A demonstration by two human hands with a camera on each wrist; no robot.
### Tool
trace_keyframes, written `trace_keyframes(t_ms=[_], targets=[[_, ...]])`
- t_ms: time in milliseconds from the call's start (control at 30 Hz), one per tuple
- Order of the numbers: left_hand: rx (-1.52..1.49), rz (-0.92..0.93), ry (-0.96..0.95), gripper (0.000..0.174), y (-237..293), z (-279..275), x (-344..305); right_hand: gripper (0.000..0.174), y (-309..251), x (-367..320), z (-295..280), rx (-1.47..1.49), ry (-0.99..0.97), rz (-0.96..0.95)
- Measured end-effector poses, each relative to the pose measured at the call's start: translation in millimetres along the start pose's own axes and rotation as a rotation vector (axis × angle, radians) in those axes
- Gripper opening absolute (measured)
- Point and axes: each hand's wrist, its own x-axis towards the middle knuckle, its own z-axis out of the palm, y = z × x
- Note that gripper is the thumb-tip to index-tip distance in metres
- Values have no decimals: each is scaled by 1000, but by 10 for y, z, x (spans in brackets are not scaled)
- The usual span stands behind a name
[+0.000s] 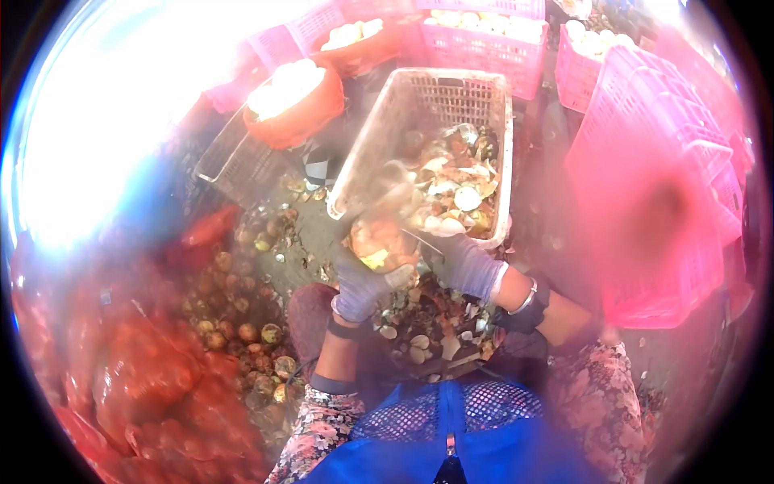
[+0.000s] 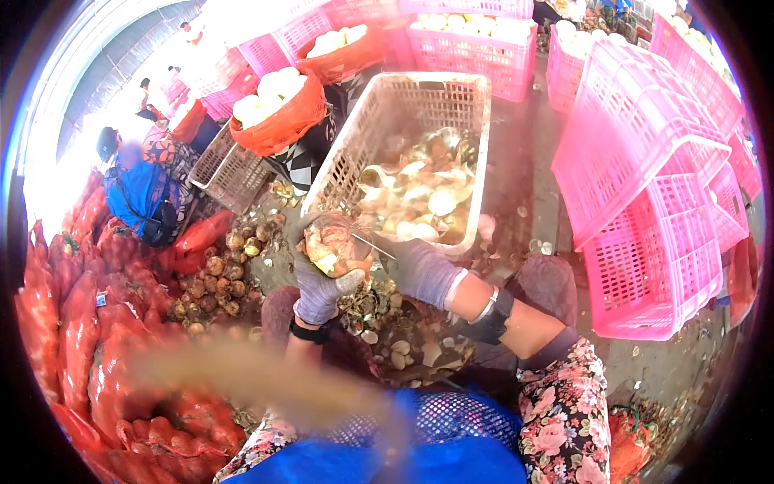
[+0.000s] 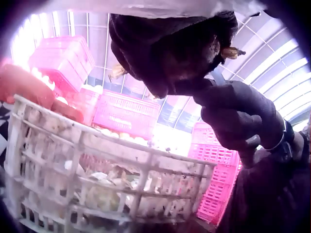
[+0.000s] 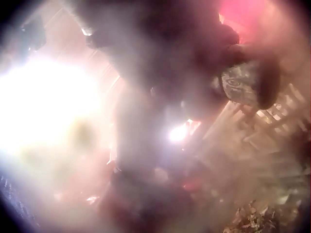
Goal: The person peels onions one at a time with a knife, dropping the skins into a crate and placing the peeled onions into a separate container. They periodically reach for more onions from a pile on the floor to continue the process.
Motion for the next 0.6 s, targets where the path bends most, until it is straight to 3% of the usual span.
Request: trace_keyframes(t_ms=[100, 133, 200, 267, 333, 433, 533, 567, 600], targets=[[-253, -143, 67, 80, 105, 67, -26, 64, -243, 22, -198, 68, -197, 199], [-323, -189, 67, 79, 95, 47, -42, 65, -214, 14, -167, 96, -133, 112], [-356, -459, -17, 86, -93, -191, -156, 65, -132, -21, -74, 154, -5, -62], [-398, -582, -49, 90, -133, -260, -190, 65, -212, -18, -128, 125, -26, -48], [-453, -556, -29, 91, -91, -205, -181, 66, -240, -14, -143, 108, -41, -46], [99, -89, -103, 92, -119, -149, -134, 68, -188, -26, -89, 48, -86, -26], [265, 49, -98, 93, -106, -92, -134, 70, -141, -37, -91, -69, -145, 8], [162, 36, -47, 82, -63, -40, -150, 69, -161, -49, -97, -67, -124, -15], [41, -136, -50, 78, -79, -56, -178, 68, -170, -55, -97, -64, -104, -39]])
